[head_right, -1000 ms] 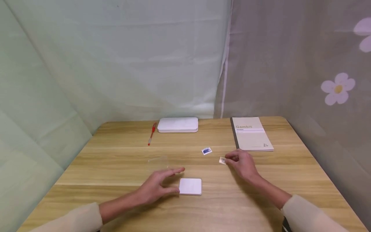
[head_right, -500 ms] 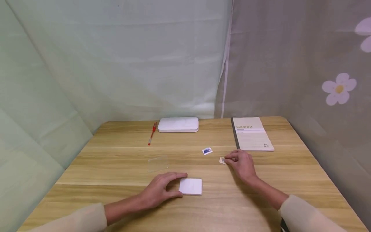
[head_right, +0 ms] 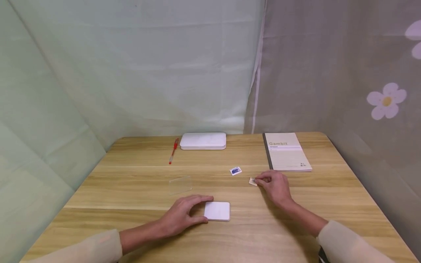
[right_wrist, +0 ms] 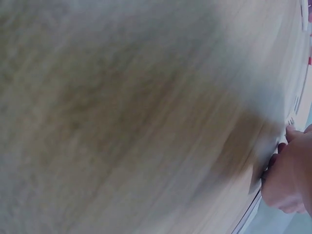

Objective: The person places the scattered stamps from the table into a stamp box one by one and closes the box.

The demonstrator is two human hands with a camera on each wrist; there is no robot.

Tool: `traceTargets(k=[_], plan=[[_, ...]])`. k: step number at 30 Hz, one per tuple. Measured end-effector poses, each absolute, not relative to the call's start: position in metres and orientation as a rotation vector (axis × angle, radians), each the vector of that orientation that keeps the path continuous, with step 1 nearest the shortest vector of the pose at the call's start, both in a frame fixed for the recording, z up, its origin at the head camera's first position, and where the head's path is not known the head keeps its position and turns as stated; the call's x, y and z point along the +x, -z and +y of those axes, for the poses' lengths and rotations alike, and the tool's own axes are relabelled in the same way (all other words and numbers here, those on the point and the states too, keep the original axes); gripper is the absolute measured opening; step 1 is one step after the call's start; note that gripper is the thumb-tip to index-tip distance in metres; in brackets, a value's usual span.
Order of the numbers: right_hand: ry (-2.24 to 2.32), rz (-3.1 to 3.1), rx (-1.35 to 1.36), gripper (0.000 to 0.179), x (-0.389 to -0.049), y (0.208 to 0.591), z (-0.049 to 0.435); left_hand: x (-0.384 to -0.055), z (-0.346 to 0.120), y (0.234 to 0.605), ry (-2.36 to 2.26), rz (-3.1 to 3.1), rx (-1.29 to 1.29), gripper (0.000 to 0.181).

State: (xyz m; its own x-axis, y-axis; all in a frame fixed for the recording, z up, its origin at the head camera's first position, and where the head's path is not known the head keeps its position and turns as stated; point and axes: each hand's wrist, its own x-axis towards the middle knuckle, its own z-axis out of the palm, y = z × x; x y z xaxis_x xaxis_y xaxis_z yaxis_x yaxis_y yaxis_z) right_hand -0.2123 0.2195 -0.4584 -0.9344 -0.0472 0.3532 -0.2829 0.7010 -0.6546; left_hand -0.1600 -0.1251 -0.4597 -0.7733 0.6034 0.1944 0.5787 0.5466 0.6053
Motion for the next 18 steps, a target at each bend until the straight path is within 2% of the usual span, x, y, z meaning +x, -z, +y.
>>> traceTargets(k=[18], plan=[[-1.377,-2.609,0.214,0.009,-0.2104,0.4493,0.2227,-0.1614,-0.1246,0.4595,-1.018,2.747,1.073,0.059]])
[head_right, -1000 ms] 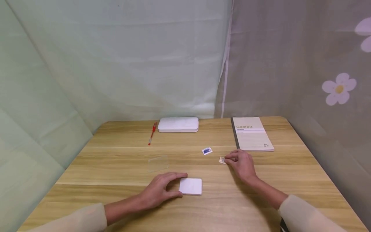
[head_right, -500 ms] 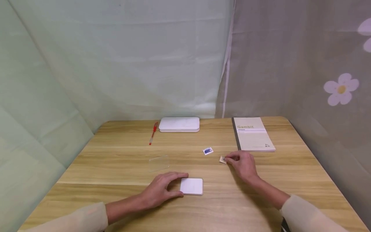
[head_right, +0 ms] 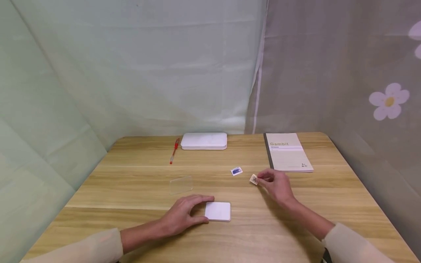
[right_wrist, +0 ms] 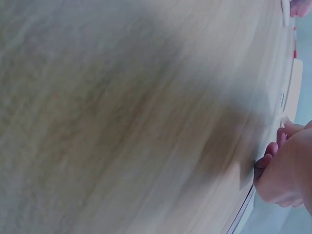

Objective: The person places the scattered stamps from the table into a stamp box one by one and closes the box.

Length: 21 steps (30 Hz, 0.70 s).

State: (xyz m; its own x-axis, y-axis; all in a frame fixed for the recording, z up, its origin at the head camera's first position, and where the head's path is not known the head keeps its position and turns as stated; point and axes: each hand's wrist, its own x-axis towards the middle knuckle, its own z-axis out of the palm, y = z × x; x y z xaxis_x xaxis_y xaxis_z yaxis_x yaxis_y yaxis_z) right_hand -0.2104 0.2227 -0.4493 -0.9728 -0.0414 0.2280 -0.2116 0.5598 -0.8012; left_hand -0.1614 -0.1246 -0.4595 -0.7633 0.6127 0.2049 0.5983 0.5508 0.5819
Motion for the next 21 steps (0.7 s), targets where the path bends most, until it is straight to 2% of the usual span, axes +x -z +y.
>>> traceTargets(k=[12,21], plan=[[-1.664,-2.596,0.167,0.015,-0.199,0.433,0.203,-0.161,-0.124,0.458,-0.989,2.76,1.084,0.06],[-1.856,-2.6,0.157,0.012,-0.184,0.427,0.18,-0.162,-0.124,0.458,-0.973,2.764,1.084,0.06]])
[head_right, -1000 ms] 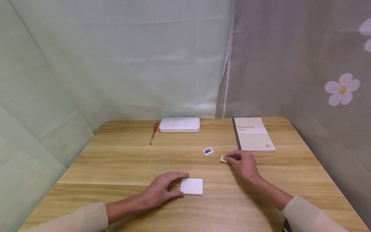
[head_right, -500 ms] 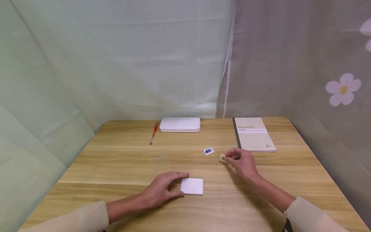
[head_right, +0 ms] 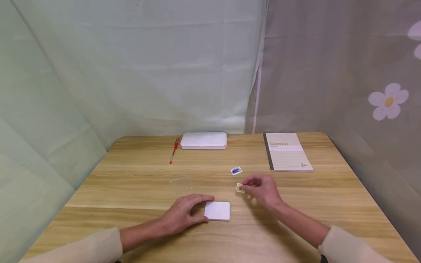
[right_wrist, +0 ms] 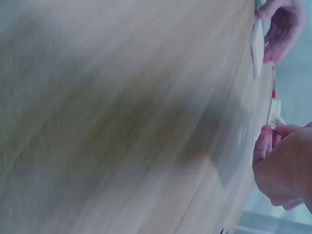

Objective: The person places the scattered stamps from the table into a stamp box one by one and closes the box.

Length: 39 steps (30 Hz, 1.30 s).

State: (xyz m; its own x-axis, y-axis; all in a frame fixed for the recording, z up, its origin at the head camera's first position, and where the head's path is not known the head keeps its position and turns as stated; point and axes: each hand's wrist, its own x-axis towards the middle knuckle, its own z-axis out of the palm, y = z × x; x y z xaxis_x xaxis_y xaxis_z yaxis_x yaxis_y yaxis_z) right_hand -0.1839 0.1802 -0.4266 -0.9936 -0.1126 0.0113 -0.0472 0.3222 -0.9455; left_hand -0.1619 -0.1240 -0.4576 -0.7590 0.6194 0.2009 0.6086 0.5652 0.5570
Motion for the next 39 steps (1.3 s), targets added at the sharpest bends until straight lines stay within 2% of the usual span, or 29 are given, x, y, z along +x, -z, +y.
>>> traceTargets(k=[19,39], plan=[[1.722,2.327,-0.36,0.007,-0.161,0.436,0.15,-0.162,-0.124,0.455,-0.971,2.757,1.091,0.059],[1.34,2.773,-0.701,0.015,-0.157,0.441,0.141,-0.161,-0.124,0.454,-0.964,2.756,1.105,0.059]])
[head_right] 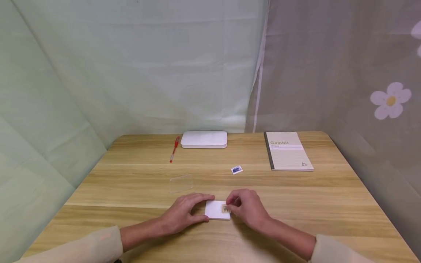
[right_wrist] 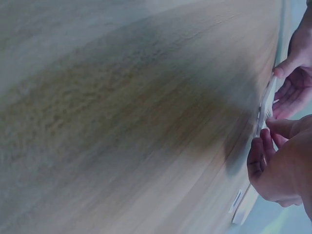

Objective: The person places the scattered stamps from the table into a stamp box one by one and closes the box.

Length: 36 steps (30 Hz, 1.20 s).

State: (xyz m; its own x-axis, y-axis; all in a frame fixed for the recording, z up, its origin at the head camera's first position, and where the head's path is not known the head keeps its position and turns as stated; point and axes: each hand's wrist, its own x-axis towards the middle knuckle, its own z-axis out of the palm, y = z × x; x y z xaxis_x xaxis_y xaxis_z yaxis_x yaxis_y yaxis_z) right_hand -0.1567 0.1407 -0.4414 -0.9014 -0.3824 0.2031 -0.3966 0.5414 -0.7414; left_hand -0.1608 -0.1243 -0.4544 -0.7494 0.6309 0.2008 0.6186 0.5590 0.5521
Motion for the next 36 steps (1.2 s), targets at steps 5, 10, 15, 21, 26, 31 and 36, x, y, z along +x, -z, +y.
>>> traceTargets(k=[5,10,15,21,26,31,36], plan=[[-1.24,-2.729,0.703,0.017,-0.155,0.443,0.14,-0.161,-0.125,0.454,-0.963,2.757,1.105,0.059],[-1.232,-2.738,0.691,0.015,-0.154,0.444,0.141,-0.161,-0.125,0.455,-0.957,2.762,1.119,0.059],[-1.236,-2.711,0.74,0.014,-0.153,0.446,0.143,-0.16,-0.125,0.456,-0.956,2.769,1.14,0.059],[-1.218,-2.688,0.807,0.015,-0.151,0.448,0.145,-0.16,-0.125,0.457,-0.945,2.779,1.144,0.059],[-1.194,-2.689,0.801,0.015,-0.15,0.45,0.144,-0.161,-0.125,0.457,-0.946,2.78,1.15,0.059],[-1.133,-2.683,0.787,0.015,-0.15,0.452,0.144,-0.161,-0.124,0.457,-0.943,2.781,1.157,0.059],[-1.118,-2.674,0.793,0.017,-0.15,0.453,0.144,-0.161,-0.124,0.456,-0.935,2.784,1.147,0.059]])
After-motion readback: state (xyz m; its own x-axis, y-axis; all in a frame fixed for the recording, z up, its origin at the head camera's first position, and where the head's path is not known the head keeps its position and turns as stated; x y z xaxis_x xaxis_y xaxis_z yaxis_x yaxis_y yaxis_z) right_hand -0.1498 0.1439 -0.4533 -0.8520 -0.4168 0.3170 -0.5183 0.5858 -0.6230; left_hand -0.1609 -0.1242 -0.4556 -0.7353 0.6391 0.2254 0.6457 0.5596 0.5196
